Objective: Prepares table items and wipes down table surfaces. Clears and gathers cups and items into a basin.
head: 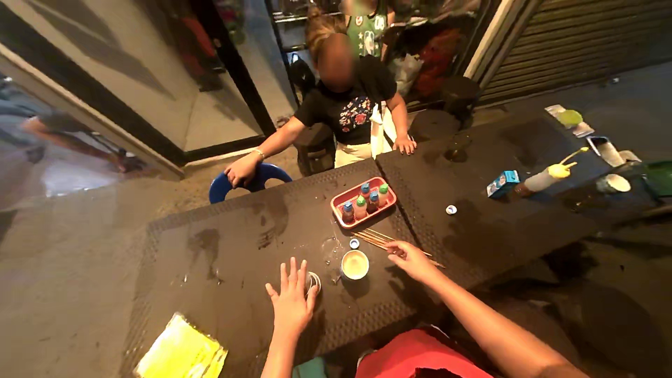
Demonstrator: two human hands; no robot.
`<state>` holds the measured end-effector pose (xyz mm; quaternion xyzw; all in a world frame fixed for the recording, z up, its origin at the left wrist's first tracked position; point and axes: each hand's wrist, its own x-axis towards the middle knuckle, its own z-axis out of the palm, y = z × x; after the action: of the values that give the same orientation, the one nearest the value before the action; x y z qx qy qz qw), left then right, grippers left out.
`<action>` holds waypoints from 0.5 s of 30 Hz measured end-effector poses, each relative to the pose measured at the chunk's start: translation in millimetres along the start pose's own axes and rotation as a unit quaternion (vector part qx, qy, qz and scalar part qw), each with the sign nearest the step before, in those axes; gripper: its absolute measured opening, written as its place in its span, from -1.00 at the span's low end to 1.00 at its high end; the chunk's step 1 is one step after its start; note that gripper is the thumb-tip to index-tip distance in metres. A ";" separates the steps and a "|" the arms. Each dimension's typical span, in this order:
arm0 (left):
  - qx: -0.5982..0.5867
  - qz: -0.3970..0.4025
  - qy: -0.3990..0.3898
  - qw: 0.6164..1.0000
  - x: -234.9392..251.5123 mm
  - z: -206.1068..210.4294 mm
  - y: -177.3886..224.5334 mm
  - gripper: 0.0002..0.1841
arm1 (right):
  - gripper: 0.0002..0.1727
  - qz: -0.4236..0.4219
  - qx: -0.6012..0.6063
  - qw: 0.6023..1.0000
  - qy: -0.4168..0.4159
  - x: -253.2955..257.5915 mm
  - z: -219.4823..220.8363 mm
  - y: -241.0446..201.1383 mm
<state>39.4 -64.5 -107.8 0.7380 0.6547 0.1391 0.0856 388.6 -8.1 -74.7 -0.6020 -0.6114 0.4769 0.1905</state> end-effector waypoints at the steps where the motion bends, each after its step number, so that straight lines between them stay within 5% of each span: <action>1: -0.003 0.011 0.027 1.000 1.4 -1.3 0.5 -0.27 | -0.58 0.001 0.003 1.000 0.009 -3.0 -4.9 -0.3; 7: -0.147 -0.002 0.089 0.985 2.4 -8.5 -1.0 -0.49 | -0.60 -0.007 0.019 0.999 0.051 -15.3 -19.4 1.1; 10: -0.111 -0.052 0.130 0.984 -0.7 -11.0 -3.5 -0.63 | -0.60 -0.007 0.026 0.998 0.054 -26.4 -18.5 1.8; 15: -0.030 -0.043 0.016 0.998 -9.4 -22.0 -8.7 -0.65 | -0.62 0.007 0.021 0.999 0.043 -39.8 -13.2 10.4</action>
<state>23.1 -73.9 -90.6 0.7038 0.6828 0.1664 0.1036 413.2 -41.9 -63.3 -0.6219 -0.5884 0.4645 0.2264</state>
